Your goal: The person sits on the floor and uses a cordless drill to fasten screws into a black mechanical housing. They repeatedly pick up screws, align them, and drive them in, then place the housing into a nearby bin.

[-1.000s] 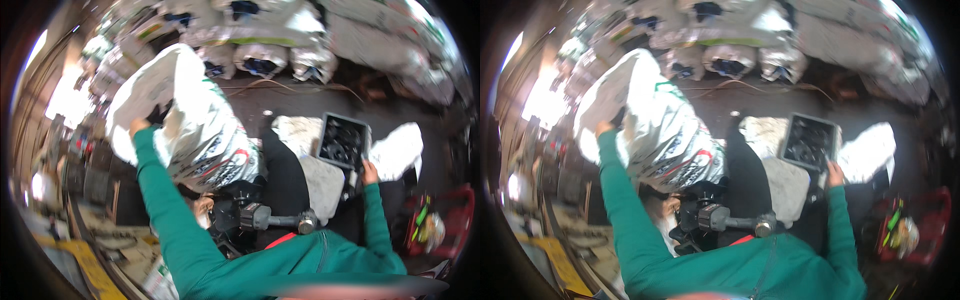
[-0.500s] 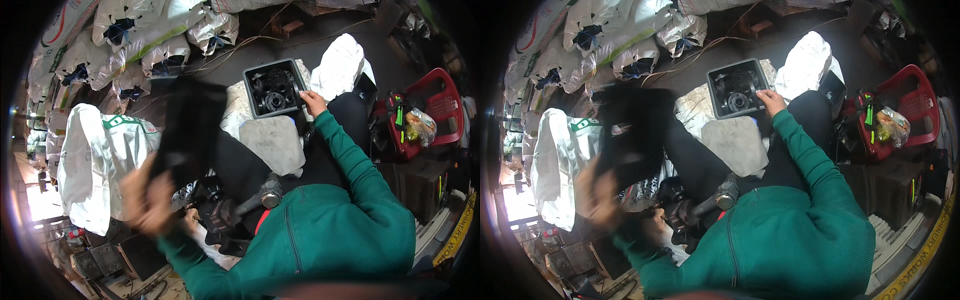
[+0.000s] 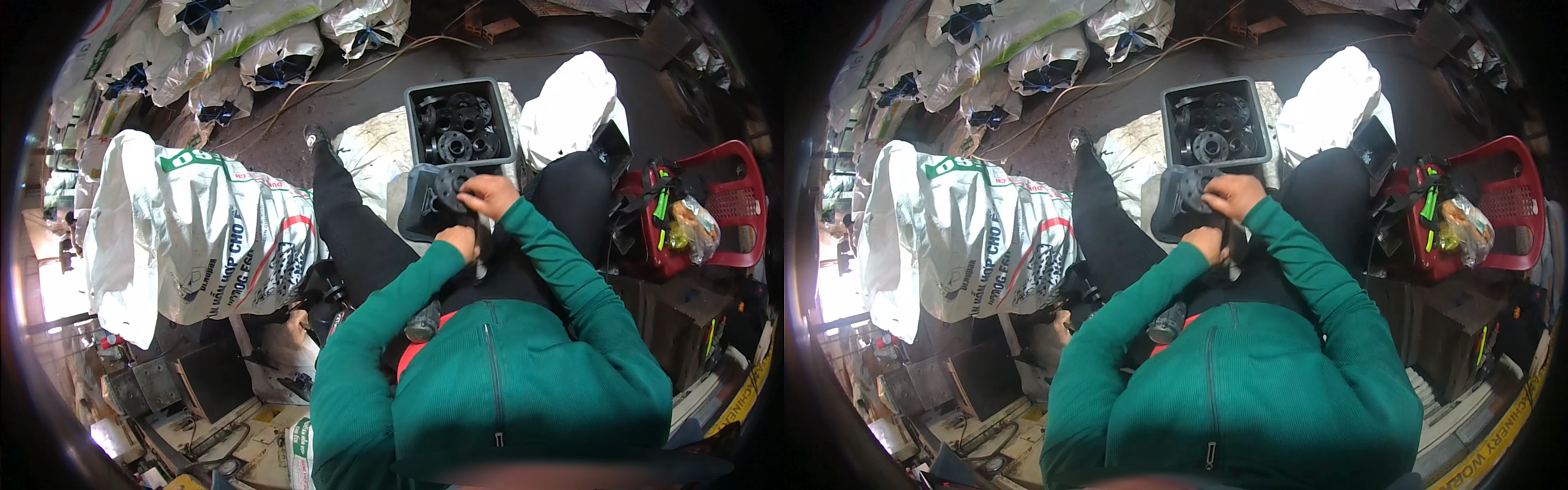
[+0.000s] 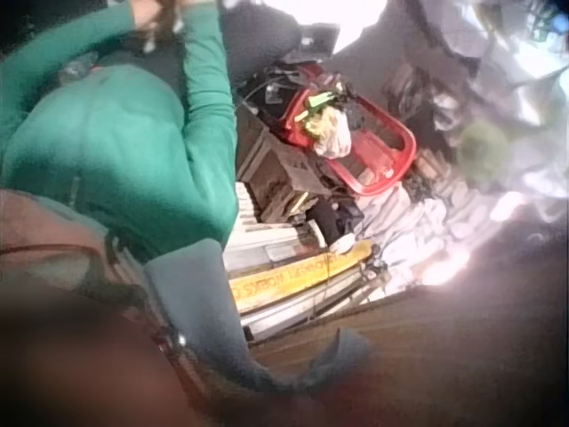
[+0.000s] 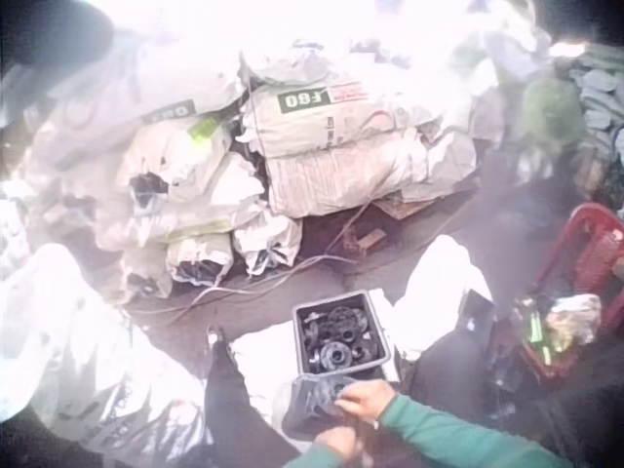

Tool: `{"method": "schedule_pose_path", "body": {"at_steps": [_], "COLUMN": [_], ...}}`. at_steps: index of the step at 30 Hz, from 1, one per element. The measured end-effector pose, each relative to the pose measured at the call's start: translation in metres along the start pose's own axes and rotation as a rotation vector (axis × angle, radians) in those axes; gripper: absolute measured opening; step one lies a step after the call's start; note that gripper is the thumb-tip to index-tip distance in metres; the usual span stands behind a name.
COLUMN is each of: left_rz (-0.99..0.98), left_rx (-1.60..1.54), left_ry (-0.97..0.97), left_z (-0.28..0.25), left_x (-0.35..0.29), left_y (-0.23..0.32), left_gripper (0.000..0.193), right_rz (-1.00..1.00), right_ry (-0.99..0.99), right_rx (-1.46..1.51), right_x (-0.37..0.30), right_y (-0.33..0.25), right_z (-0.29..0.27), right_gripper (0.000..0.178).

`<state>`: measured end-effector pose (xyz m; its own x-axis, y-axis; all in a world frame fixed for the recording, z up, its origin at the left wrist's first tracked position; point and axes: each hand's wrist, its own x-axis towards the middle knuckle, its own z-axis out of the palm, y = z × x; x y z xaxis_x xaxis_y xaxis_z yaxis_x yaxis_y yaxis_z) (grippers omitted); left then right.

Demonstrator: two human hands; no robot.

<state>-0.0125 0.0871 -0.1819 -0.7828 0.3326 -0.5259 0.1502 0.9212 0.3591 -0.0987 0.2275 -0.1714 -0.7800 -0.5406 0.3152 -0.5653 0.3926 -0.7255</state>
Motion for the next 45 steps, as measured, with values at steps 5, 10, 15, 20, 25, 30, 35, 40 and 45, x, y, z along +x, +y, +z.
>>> {"method": "schedule_pose_path", "body": {"at_steps": [5,10,15,20,25,30,35,40,45], "left_rz": [0.055,-0.018,-0.166,-0.233,-0.222,-0.055,0.048,0.05,0.07], "left_rx": [-0.414,-0.365,-0.132,-0.126,-0.409,-0.6,-0.331,-0.394,-0.322], "left_ry": [0.345,0.158,0.27,0.243,0.224,0.504,0.576,0.503,0.475], "left_z": [-0.045,-0.047,-0.013,-0.011,-0.035,-0.073,-0.099,-0.1,-0.099], "left_x": [-0.122,-0.225,-0.208,-0.181,-0.192,-0.203,-0.196,-0.178,-0.172], "left_y": [-0.039,-0.051,-0.022,-0.021,-0.03,-0.035,-0.029,-0.014,-0.007], "left_gripper": [0.054,0.061,0.078,0.085,0.075,0.042,0.06,0.05,0.051], "right_rz": [-0.07,-0.024,-0.026,0.005,0.029,0.378,0.889,0.877,0.889], "right_ry": [-0.207,-0.248,-0.249,-0.234,-0.222,-0.107,-0.179,-0.079,-0.018], "right_rx": [-0.138,-0.215,-0.22,-0.215,-0.199,0.316,2.044,2.087,2.172], "right_x": [-0.004,0.0,0.003,0.002,-0.003,-0.009,-0.017,-0.027,-0.028], "right_y": [-0.005,-0.004,-0.006,-0.006,-0.007,-0.006,-0.007,-0.024,-0.029], "right_z": [0.035,0.051,0.057,0.057,0.057,0.048,0.023,0.017,0.018], "right_gripper": [0.019,0.019,0.02,0.021,0.022,0.028,0.04,0.047,0.045]}}
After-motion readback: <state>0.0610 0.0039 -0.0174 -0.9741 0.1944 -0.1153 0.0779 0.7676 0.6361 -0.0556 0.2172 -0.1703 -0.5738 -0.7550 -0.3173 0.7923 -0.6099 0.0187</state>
